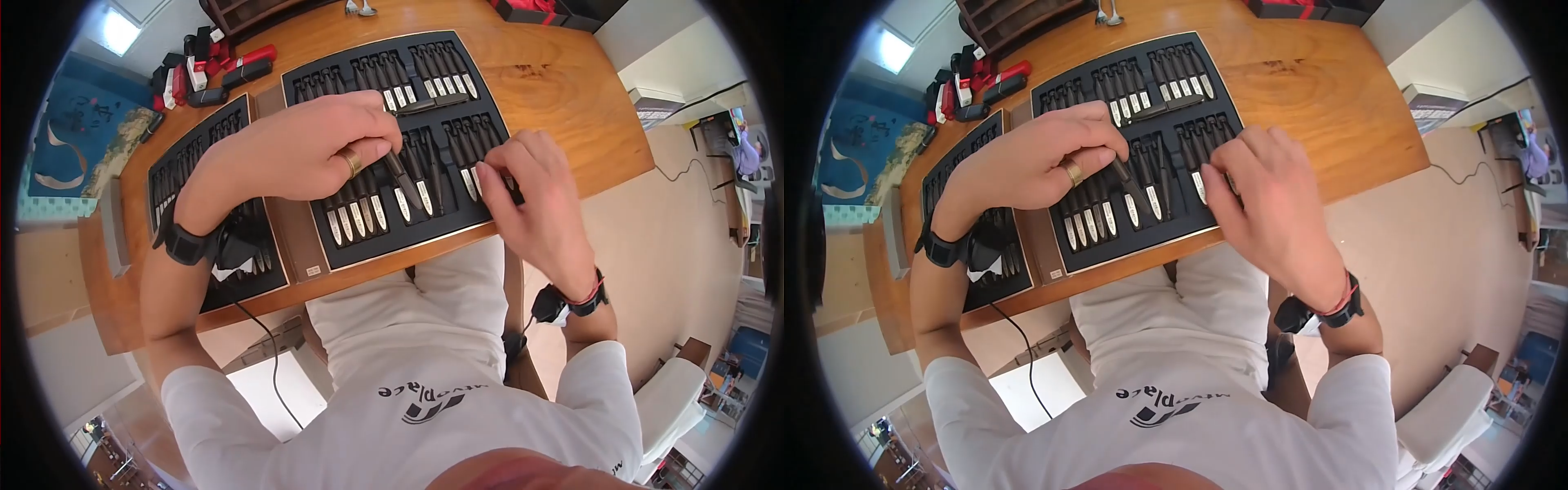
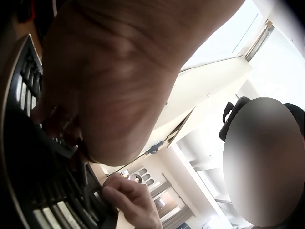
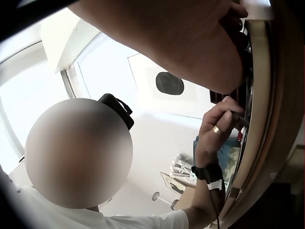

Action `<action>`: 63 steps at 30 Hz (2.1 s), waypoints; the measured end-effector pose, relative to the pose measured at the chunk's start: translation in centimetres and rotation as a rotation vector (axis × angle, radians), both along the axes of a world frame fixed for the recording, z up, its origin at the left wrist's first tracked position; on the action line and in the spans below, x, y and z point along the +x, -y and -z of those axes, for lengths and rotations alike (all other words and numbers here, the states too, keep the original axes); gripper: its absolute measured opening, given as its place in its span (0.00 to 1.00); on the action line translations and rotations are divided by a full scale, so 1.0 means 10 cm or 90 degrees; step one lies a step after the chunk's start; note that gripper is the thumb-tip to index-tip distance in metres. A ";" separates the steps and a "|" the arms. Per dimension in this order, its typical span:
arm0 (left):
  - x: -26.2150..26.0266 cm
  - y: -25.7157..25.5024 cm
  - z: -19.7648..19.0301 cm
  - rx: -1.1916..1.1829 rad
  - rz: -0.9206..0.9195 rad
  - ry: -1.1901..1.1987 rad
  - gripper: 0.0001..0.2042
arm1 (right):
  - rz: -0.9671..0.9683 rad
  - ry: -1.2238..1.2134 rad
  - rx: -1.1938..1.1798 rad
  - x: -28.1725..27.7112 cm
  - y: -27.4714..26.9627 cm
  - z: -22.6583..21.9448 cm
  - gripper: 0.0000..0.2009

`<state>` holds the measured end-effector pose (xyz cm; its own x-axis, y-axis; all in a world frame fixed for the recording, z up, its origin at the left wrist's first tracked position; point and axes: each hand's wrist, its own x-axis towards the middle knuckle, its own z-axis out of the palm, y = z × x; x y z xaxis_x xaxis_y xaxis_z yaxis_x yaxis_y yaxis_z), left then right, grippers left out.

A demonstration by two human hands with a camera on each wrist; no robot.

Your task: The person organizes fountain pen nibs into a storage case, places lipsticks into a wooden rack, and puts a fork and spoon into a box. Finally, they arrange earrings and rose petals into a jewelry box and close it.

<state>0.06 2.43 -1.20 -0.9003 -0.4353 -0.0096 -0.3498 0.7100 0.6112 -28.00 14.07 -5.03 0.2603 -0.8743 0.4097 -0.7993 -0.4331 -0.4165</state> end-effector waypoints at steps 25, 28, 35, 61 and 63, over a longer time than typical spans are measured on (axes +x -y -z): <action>-0.10 -0.07 0.29 0.112 -0.182 -0.176 0.04 | 0.192 0.247 0.110 0.13 -0.44 -0.32 0.05; -0.11 -0.06 0.31 0.104 -0.206 -0.136 0.04 | 0.085 0.285 0.087 0.03 -0.41 -0.28 0.06; -0.20 -0.12 0.33 0.079 -0.247 -0.105 0.06 | 0.103 0.512 0.192 0.17 -0.30 -0.36 0.04; -0.10 -0.21 0.18 -0.033 -0.175 -0.004 0.28 | 0.105 0.255 0.409 0.51 0.26 -0.44 0.14; -0.10 -0.18 0.25 -0.023 -0.158 0.012 0.28 | 0.074 0.225 0.265 0.42 0.21 -0.26 0.11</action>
<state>-0.95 4.22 -3.71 -0.7655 -0.6434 -0.0059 -0.5276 0.6224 0.5781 -23.81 11.96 -2.45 0.0627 -0.9957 0.0688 -0.6129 -0.0928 -0.7847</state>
